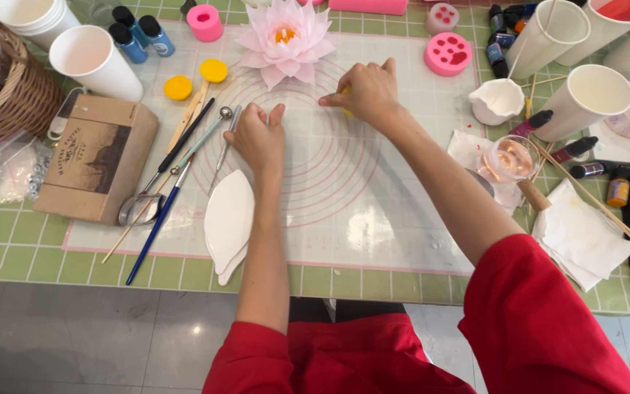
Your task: Trim small circular wax pieces using scissors at a craft workbench.
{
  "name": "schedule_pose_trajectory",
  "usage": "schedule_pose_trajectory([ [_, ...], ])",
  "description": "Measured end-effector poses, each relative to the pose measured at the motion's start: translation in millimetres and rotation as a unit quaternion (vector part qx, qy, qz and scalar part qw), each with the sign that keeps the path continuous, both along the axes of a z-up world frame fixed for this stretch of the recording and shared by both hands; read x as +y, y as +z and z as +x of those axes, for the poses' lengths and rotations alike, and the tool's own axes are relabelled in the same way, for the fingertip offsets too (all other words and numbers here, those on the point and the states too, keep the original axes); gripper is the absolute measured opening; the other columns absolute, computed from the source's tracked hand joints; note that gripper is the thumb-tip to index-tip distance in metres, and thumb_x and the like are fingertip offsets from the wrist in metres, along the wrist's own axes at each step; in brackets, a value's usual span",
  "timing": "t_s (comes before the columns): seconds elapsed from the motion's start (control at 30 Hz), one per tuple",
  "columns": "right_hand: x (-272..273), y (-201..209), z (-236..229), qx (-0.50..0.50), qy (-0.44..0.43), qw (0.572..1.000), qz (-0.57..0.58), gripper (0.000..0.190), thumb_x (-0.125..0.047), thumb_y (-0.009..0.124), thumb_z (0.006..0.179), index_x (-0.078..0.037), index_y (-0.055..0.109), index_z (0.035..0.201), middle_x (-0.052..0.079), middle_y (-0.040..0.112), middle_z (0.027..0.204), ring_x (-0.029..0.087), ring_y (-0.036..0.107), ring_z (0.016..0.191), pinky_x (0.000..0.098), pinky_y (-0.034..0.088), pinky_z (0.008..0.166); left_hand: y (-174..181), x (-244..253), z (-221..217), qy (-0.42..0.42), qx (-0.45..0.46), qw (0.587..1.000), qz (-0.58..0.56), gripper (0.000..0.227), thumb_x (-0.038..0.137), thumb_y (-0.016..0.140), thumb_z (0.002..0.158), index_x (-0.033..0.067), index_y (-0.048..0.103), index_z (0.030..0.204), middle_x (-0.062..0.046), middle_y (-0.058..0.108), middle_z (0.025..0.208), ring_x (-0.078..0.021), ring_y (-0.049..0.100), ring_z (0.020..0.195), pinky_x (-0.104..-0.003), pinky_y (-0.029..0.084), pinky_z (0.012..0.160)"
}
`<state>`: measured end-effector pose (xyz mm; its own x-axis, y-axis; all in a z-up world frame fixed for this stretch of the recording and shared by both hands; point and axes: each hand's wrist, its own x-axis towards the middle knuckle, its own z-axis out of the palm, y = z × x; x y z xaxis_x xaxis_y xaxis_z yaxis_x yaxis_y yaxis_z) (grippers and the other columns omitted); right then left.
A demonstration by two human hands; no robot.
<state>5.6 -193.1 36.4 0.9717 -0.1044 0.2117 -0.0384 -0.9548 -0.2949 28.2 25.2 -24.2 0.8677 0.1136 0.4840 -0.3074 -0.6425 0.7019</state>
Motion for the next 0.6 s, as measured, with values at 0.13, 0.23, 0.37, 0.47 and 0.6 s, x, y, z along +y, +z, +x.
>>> schedule_pose_trajectory([
  [0.13,6,-8,14,-0.030,-0.044,0.997,-0.063,0.053,-0.064,0.091,0.061,-0.013,0.079,0.069,0.004,0.069,0.058,0.022,0.061,0.069,0.0408,0.031,0.091,2,-15,9,0.040,-0.016,0.999,0.031,0.036,0.034,0.088,0.079,0.0084,0.062,0.075,-0.009,0.067,0.073,-0.0316,0.062,0.072,-0.048,0.034,0.084],
  [0.23,0,-6,13,-0.003,-0.077,0.996,-0.047,0.054,-0.063,0.092,0.063,-0.012,0.077,0.070,0.005,0.068,0.061,0.023,0.061,0.064,0.0410,0.031,0.090,8,-25,19,0.039,0.042,0.997,0.048,0.037,0.036,0.090,0.074,0.0084,0.065,0.076,-0.011,0.071,0.077,-0.0329,0.065,0.076,-0.050,0.036,0.091],
  [0.37,-6,-6,15,0.015,-0.084,0.995,-0.055,0.054,-0.063,0.092,0.062,-0.012,0.077,0.069,0.006,0.068,0.061,0.024,0.060,0.062,0.0416,0.031,0.092,8,-30,25,0.039,0.022,0.995,0.090,0.041,0.038,0.093,0.065,0.0073,0.067,0.073,-0.013,0.072,0.076,-0.0345,0.067,0.075,-0.057,0.032,0.099],
  [0.47,-5,-7,13,0.022,-0.083,0.995,-0.056,0.053,-0.062,0.092,0.062,-0.012,0.077,0.070,0.007,0.068,0.062,0.024,0.061,0.062,0.0417,0.031,0.093,6,-30,24,0.046,0.042,0.991,0.116,0.042,0.040,0.092,0.066,0.0078,0.067,0.074,-0.014,0.072,0.076,-0.0349,0.067,0.077,-0.057,0.033,0.101],
  [0.6,-15,-3,6,-0.022,-0.056,0.998,-0.007,0.057,-0.065,0.091,0.065,-0.010,0.078,0.072,0.006,0.069,0.062,0.024,0.062,0.062,0.0423,0.033,0.091,-7,-29,32,0.045,0.034,0.998,0.031,0.042,0.043,0.091,0.066,0.0106,0.064,0.071,-0.010,0.071,0.075,-0.0328,0.066,0.074,-0.052,0.036,0.093],
])
